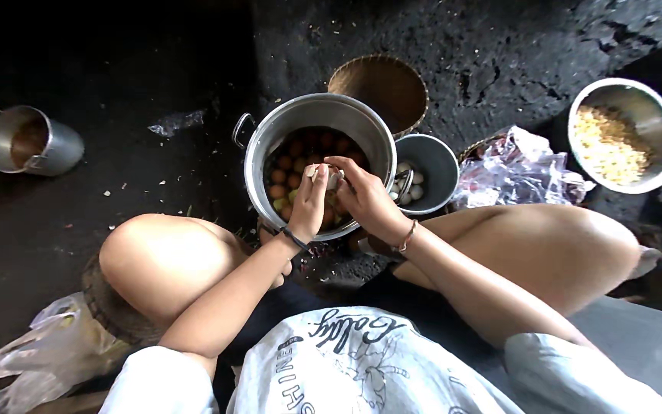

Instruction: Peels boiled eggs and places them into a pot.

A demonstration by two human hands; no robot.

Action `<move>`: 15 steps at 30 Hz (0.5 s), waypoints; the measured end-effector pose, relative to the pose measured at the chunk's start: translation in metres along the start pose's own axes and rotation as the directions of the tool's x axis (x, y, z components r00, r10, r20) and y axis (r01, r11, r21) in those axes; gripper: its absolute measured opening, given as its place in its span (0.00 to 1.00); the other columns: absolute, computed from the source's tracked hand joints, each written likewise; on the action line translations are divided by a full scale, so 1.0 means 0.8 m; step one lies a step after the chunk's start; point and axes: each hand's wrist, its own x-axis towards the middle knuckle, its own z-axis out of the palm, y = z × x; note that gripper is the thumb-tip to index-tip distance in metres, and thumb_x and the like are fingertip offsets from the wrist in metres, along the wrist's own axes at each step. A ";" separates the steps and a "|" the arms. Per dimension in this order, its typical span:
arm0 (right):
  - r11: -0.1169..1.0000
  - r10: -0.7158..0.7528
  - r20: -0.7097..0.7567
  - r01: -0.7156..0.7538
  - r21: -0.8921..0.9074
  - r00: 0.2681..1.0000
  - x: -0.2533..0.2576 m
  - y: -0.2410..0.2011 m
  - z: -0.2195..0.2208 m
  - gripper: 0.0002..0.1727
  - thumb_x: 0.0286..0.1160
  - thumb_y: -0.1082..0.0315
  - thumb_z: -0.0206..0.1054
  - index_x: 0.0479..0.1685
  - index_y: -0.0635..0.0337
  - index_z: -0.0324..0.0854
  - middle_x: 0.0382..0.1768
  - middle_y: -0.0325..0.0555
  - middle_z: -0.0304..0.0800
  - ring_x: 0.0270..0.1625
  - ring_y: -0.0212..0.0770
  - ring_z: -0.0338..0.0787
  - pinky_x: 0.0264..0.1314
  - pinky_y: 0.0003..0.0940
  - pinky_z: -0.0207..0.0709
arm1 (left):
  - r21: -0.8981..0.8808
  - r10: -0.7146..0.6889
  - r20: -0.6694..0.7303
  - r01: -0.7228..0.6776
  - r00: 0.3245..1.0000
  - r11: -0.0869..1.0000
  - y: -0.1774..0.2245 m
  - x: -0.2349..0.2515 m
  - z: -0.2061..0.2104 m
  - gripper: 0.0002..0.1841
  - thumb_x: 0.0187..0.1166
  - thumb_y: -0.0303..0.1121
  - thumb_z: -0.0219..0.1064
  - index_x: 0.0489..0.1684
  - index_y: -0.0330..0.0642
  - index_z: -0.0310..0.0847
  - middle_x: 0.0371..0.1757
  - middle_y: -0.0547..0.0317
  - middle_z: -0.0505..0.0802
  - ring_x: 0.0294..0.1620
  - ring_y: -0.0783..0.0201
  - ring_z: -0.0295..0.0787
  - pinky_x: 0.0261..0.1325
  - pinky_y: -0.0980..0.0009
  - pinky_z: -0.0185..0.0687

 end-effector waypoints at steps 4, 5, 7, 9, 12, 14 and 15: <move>0.999 0.023 0.018 -0.023 0.042 1.000 0.004 -0.001 -0.004 0.23 0.89 0.61 0.60 0.79 0.59 0.72 0.52 0.52 0.91 0.43 0.42 0.92 0.46 0.40 0.87 | 0.070 0.058 0.038 -0.061 0.998 0.996 -0.009 -0.007 -0.010 0.30 0.95 0.52 0.37 0.82 0.40 0.67 0.75 0.49 0.81 0.73 0.64 0.79 0.76 0.62 0.73; 0.998 0.034 0.014 -0.035 0.049 0.999 0.003 0.000 -0.005 0.23 0.88 0.58 0.62 0.76 0.58 0.72 0.46 0.50 0.90 0.38 0.40 0.90 0.41 0.38 0.86 | 0.093 0.072 0.044 -0.076 0.996 0.993 -0.011 -0.008 -0.011 0.30 0.95 0.53 0.36 0.80 0.41 0.69 0.71 0.50 0.84 0.67 0.66 0.82 0.71 0.65 0.76; 0.997 0.057 0.019 -0.059 0.058 0.998 0.002 0.000 -0.005 0.21 0.89 0.57 0.61 0.73 0.55 0.72 0.34 0.46 0.86 0.26 0.38 0.84 0.28 0.35 0.81 | 0.118 0.084 0.046 -0.089 0.995 0.989 -0.012 -0.007 -0.011 0.29 0.95 0.52 0.36 0.74 0.41 0.73 0.60 0.52 0.87 0.55 0.68 0.85 0.60 0.69 0.80; 0.997 0.053 0.033 -0.055 0.053 0.998 0.002 -0.001 -0.007 0.19 0.91 0.58 0.58 0.73 0.56 0.72 0.31 0.46 0.86 0.23 0.37 0.83 0.25 0.34 0.80 | 0.132 0.088 0.039 -0.092 0.995 0.987 -0.012 -0.006 -0.010 0.28 0.95 0.51 0.36 0.73 0.41 0.73 0.60 0.52 0.87 0.54 0.69 0.85 0.58 0.70 0.80; 0.999 0.024 0.021 -0.025 0.041 0.999 0.003 -0.002 -0.006 0.17 0.93 0.64 0.52 0.73 0.59 0.73 0.32 0.47 0.86 0.24 0.37 0.82 0.27 0.34 0.80 | 0.135 0.080 0.025 -0.082 0.997 0.987 -0.010 -0.007 -0.011 0.29 0.96 0.50 0.35 0.77 0.41 0.72 0.69 0.49 0.85 0.66 0.64 0.83 0.70 0.63 0.77; 0.998 0.022 0.011 -0.023 0.059 1.000 0.003 -0.001 -0.004 0.19 0.93 0.64 0.52 0.75 0.60 0.72 0.36 0.48 0.87 0.27 0.37 0.84 0.31 0.33 0.82 | 0.097 0.075 0.021 -0.076 0.997 0.992 -0.011 -0.006 -0.011 0.29 0.95 0.51 0.36 0.77 0.41 0.72 0.68 0.50 0.85 0.65 0.65 0.83 0.69 0.64 0.77; 0.996 0.017 0.016 -0.018 0.083 1.000 0.004 -0.001 -0.004 0.21 0.92 0.63 0.55 0.77 0.61 0.71 0.41 0.49 0.88 0.32 0.37 0.86 0.36 0.34 0.84 | 0.062 0.068 0.024 -0.069 0.997 0.996 -0.011 -0.005 -0.012 0.29 0.94 0.52 0.38 0.77 0.41 0.72 0.66 0.51 0.86 0.62 0.67 0.84 0.66 0.65 0.78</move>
